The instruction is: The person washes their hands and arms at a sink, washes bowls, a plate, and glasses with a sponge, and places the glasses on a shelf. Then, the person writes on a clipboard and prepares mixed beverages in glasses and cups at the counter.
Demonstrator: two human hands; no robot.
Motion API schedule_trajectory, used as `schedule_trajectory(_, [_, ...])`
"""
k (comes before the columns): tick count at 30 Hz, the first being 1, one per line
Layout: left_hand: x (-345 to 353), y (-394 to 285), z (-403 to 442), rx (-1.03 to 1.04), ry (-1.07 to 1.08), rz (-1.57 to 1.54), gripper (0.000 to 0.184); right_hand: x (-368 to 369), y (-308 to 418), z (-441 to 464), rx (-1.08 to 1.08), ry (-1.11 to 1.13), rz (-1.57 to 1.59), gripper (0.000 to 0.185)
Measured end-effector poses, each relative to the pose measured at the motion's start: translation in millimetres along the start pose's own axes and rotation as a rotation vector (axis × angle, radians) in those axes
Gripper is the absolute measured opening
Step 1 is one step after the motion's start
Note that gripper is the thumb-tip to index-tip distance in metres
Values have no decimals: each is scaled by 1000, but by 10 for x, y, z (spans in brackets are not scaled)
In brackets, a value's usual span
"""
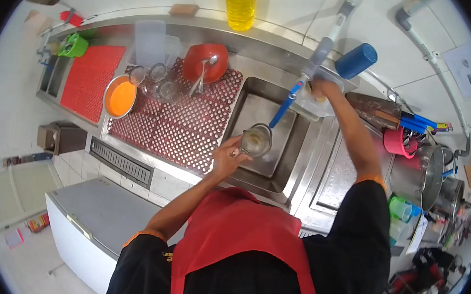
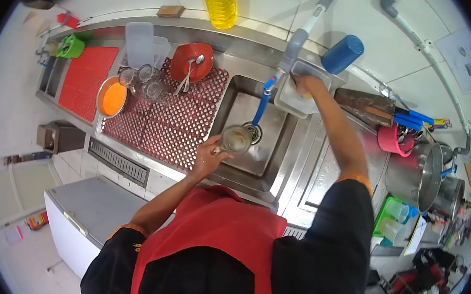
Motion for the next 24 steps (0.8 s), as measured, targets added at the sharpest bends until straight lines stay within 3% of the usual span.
schedule_trajectory(1, [33,100,6,-97,-6,-102,22,129,47,-44,24,25,5,42])
schedule_trajectory(3, [301,458,-164,-911,-36,-808,22,262,63,-105,173,-31,-338,53])
schedule_trajectory(4, [448,587,-251,-1136,-43,-1033,16,259,50,-65,190,108,-422,59])
schedule_trajectory(5, [571,685,-283,-1136,-69,-1069,16,202,50,-1,224,167,-465,59])
schedule_trajectory(7, [889,752,-551,-1650,-281,-1408,15,4,71,5,357,225,-482,59])
schedule_trajectory(9, [1442,1076,-902,-1639,-293,-1729,17,-300,94,-166,497,250,-441,59])
schedule_trajectory(12, [1391,969,-757,-1602,-303,-1200,29,-620,93,-570,592,198,-311,58])
schedule_trajectory(15, [1100,1005,-289,-1011,228,-161,39,-651,20,-972,416,-129,-26,52])
schedule_trajectory(16, [1163,1014,-297,-850,252,64,44,-547,-18,-1169,294,-289,49,46])
schedule_trajectory(18, [1208,943,-306,-650,178,409,53,-331,222,-1647,348,-323,96,47])
schedule_trajectory(20, [1293,1099,-516,-569,-13,411,50,499,283,-1654,161,-439,126,59])
schedule_trajectory(21, [1184,1035,-537,-581,-28,410,50,765,502,-1749,87,-418,416,61])
schedule_trajectory(22, [1003,892,-475,-532,47,261,45,860,849,-1876,115,-306,575,62])
schedule_trajectory(23, [916,808,-414,-478,125,117,41,1279,1066,-1573,94,-420,696,56])
schedule_trajectory(24, [959,893,-452,-481,134,127,41,1488,1300,-1296,112,-350,607,49])
Point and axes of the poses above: each hand's wrist, its own z-axis towards the middle knuckle, its own x-axis out of the palm, y = z × x, the point moved 3 cm from there along z, towards the middle knuckle, and after that the axes turned 12 degrees about x, right-handed, at the moved point
